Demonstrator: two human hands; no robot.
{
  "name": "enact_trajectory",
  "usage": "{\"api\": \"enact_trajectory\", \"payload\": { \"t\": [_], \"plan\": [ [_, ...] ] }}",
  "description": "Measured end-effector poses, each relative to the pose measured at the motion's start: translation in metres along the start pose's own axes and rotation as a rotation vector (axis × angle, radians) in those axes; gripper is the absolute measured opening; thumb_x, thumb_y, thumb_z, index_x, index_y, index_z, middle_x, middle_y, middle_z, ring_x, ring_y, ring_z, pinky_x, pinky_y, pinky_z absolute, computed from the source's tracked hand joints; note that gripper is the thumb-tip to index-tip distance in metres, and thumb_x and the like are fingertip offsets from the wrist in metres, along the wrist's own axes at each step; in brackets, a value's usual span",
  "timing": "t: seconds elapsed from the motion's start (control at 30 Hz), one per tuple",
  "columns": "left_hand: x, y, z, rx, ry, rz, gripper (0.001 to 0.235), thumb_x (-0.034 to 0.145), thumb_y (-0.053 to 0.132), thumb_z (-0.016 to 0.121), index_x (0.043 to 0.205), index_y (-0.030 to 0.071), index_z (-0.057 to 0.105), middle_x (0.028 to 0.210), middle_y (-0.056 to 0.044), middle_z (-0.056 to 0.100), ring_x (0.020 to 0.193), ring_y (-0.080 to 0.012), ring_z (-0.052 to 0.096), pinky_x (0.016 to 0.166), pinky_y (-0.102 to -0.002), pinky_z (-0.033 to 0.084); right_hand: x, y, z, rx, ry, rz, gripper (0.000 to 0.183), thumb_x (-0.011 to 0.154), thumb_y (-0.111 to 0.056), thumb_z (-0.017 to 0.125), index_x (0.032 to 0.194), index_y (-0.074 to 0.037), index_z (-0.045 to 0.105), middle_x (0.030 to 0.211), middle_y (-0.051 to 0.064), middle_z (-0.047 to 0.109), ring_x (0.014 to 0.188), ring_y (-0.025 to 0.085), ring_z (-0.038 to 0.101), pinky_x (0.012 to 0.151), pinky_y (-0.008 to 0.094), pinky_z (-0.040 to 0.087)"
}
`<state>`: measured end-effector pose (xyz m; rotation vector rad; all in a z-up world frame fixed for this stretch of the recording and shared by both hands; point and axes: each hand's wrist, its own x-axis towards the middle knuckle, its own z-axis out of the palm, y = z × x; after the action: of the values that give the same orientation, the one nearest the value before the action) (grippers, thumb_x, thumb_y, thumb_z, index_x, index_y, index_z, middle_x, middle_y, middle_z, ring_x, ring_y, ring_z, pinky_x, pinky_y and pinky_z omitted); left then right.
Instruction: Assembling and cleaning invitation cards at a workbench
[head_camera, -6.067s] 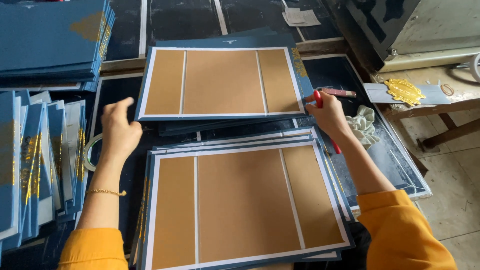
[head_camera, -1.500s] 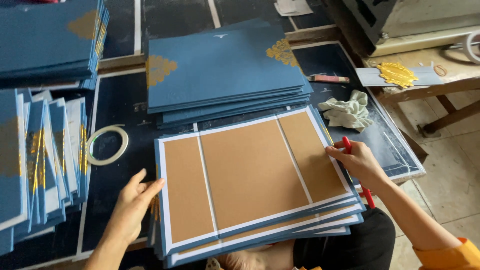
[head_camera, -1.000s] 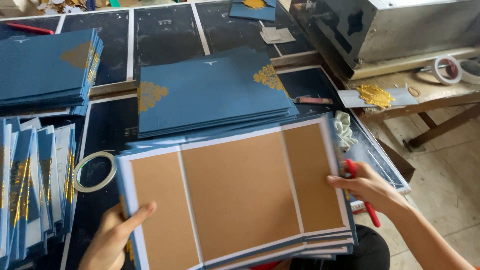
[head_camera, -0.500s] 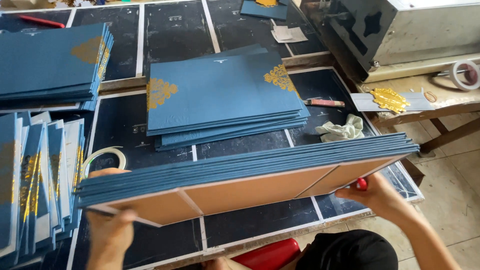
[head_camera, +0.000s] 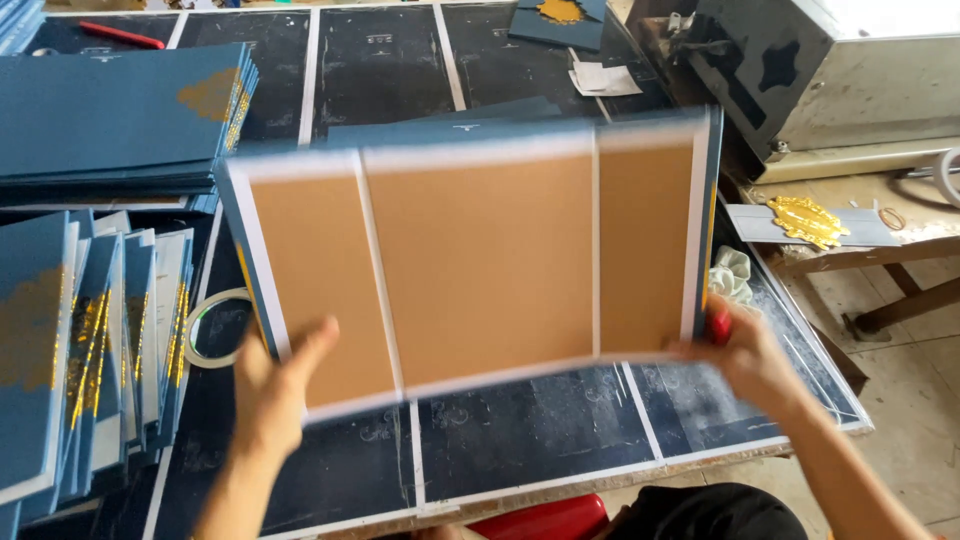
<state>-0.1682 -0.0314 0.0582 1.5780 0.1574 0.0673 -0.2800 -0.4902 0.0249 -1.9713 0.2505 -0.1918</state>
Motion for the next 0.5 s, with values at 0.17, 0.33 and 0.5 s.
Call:
{"api": "enact_trajectory", "payload": {
  "t": [0.17,0.33,0.5],
  "plan": [
    [0.075,0.048,0.024,0.074,-0.038,0.131,0.052,0.076,0.028,0.075,0.120,0.012,0.055,0.115,-0.003,0.069,0.105,-0.0142,0.066,0.095,-0.028,0.052,0.063,-0.078,-0.006,-0.046,0.055,-0.081,0.016,0.078,-0.016,0.077,0.083,-0.008,0.064,0.065,0.000,0.055,0.053,0.010,0.046,0.046,0.023,0.030],
    [0.152,-0.021,0.048,0.511,-0.018,0.485,0.089,0.085,0.028,0.081,0.151,-0.003,0.031,0.144,-0.039,0.040,0.129,-0.0582,0.042,0.104,-0.069,0.034,0.124,-0.013,0.003,-0.503,0.262,-0.290,0.042,0.086,-0.031,0.084,0.099,0.006,0.068,0.071,0.026,0.064,0.066,0.043,0.062,0.067,0.050,0.048],
    [0.139,-0.054,0.065,1.138,0.217,0.996,0.031,0.087,0.013,0.079,0.117,0.006,0.072,0.144,-0.022,0.047,0.138,-0.0428,0.039,0.105,-0.067,0.029,0.100,0.040,-0.020,-1.095,0.307,0.210,0.039,0.092,-0.053,0.067,0.109,-0.018,0.068,0.094,0.012,0.074,0.088,0.039,0.072,0.078,0.053,0.056]
  ]
}}
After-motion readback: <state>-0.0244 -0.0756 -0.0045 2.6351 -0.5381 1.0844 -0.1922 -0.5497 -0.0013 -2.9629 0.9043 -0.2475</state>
